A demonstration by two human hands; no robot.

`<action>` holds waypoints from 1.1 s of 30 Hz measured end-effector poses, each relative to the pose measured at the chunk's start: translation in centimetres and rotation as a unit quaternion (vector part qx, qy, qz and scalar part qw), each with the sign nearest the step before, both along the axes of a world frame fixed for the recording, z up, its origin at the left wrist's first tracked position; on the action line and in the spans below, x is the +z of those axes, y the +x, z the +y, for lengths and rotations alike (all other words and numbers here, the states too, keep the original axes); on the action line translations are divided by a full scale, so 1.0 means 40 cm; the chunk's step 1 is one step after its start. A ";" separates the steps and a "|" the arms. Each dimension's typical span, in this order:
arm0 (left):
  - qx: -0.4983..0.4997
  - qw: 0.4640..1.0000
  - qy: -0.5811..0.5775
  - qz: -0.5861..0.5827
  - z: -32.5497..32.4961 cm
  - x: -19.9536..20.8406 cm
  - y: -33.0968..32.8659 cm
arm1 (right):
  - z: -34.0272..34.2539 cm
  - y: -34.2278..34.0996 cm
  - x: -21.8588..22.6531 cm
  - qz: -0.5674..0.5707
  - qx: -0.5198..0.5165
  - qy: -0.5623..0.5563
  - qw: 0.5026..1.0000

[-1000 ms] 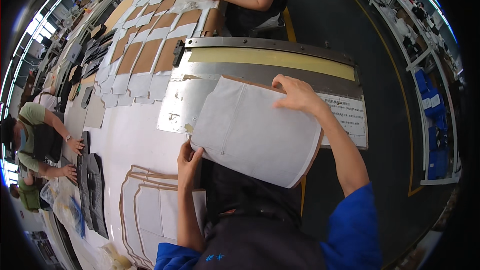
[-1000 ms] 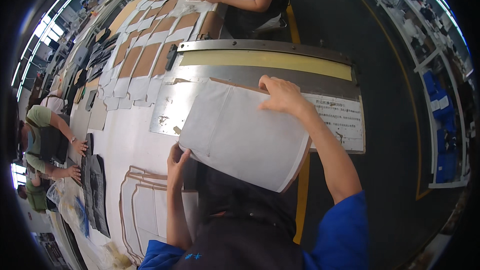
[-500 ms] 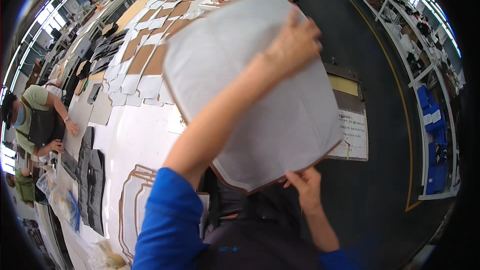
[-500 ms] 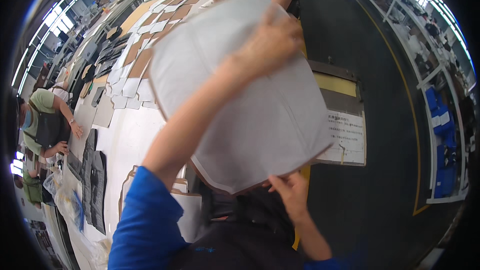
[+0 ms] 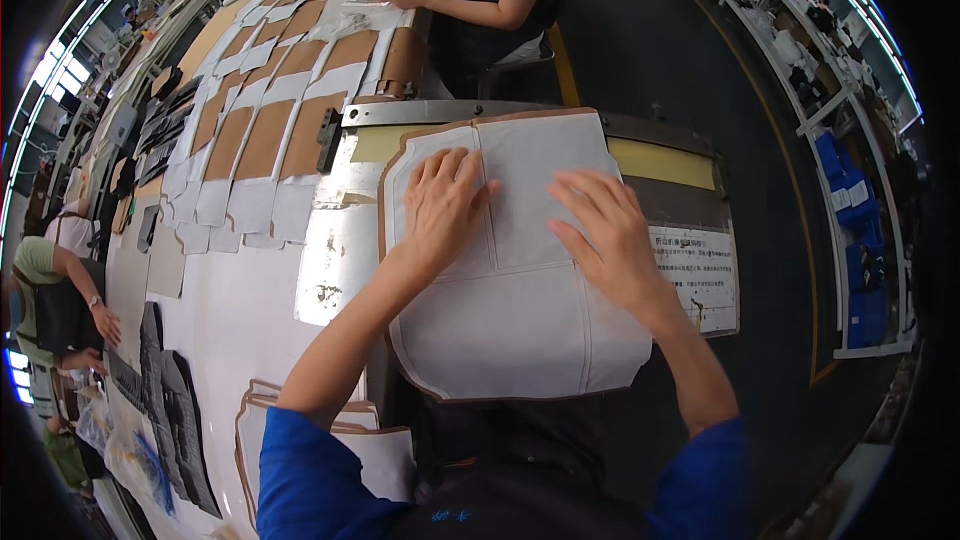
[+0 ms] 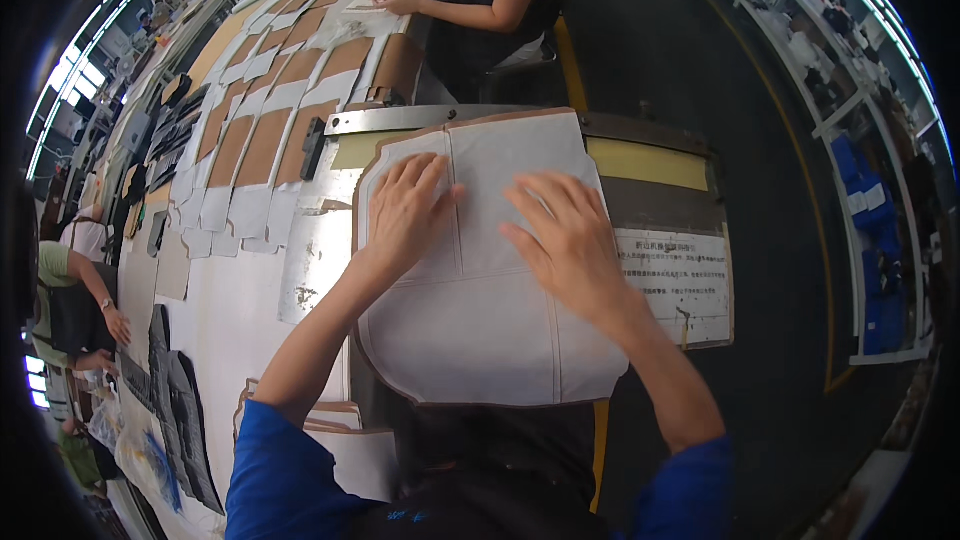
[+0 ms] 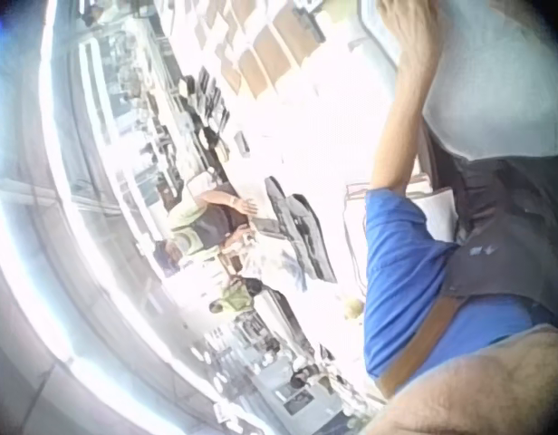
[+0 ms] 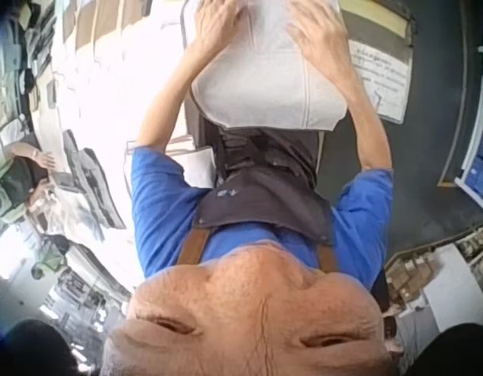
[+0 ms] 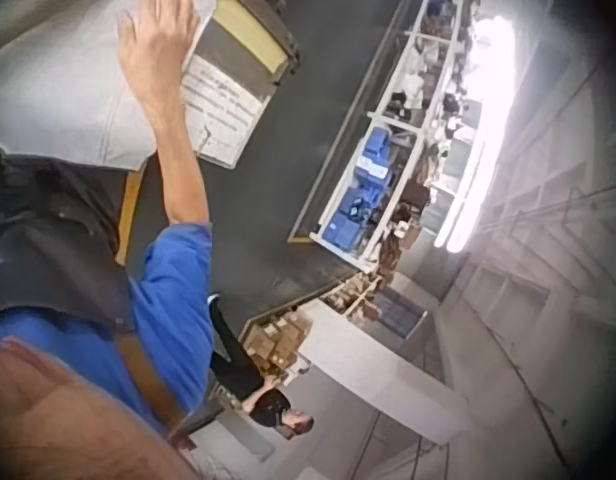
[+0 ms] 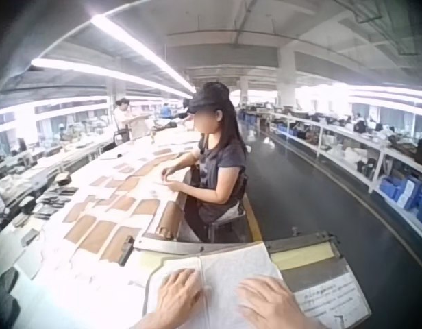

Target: The person aligns and presses leather pieces and fabric liners onto a workshop template by hand on a worktable for assembly.

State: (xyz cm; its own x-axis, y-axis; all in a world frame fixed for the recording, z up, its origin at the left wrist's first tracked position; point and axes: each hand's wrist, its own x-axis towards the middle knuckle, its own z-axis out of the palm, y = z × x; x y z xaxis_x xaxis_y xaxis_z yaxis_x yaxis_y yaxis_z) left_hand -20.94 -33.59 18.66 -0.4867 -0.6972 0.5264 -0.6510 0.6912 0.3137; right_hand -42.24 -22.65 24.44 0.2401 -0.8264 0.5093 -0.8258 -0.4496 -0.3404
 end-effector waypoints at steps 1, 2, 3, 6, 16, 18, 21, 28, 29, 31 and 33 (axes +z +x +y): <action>0.012 0.999 -0.004 -0.047 0.015 -0.017 -0.006 | -0.093 -0.025 -0.051 0.057 0.009 -0.022 0.998; 0.030 0.995 -0.009 -0.096 0.017 -0.031 -0.008 | -0.157 -0.040 -0.097 0.111 0.024 -0.043 0.993; 0.022 0.993 0.031 -0.110 0.006 -0.033 -0.011 | -0.183 -0.040 -0.124 0.111 0.023 -0.042 0.993; -0.019 0.993 0.032 -0.108 -0.004 -0.047 -0.028 | -0.191 -0.074 -0.188 0.157 0.011 0.036 0.987; -0.014 0.995 0.009 -0.103 -0.098 -0.042 -0.068 | -0.183 -0.113 -0.169 0.163 -0.078 0.078 0.980; -0.012 0.995 -0.013 -0.099 -0.109 -0.040 -0.069 | -0.195 -0.107 -0.177 0.163 -0.083 0.079 0.980; 0.006 0.990 -0.043 -0.134 -0.107 -0.033 -0.076 | -0.215 -0.083 -0.183 0.163 -0.089 0.026 0.982; -0.040 0.995 -0.029 -0.089 -0.124 -0.036 -0.092 | -0.262 -0.015 -0.184 0.148 -0.128 0.010 0.981; -0.033 0.995 -0.021 -0.095 -0.124 -0.034 -0.094 | -0.261 -0.013 -0.185 0.149 -0.132 0.008 0.980; -0.028 0.995 -0.012 -0.099 -0.124 -0.031 -0.100 | -0.262 -0.013 -0.184 0.152 -0.137 0.009 0.979; -0.021 0.995 -0.022 -0.099 -0.122 -0.026 -0.103 | -0.263 -0.014 -0.182 0.148 -0.140 0.019 0.979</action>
State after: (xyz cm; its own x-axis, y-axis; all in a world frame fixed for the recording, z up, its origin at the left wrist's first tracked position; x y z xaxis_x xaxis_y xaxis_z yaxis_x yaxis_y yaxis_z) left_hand -25.05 -38.47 17.60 -0.6129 -0.6520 0.4464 -0.6669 0.7298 0.1503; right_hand -42.79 -33.17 17.17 0.1333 -0.8979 0.4196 -0.9799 -0.1828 -0.0798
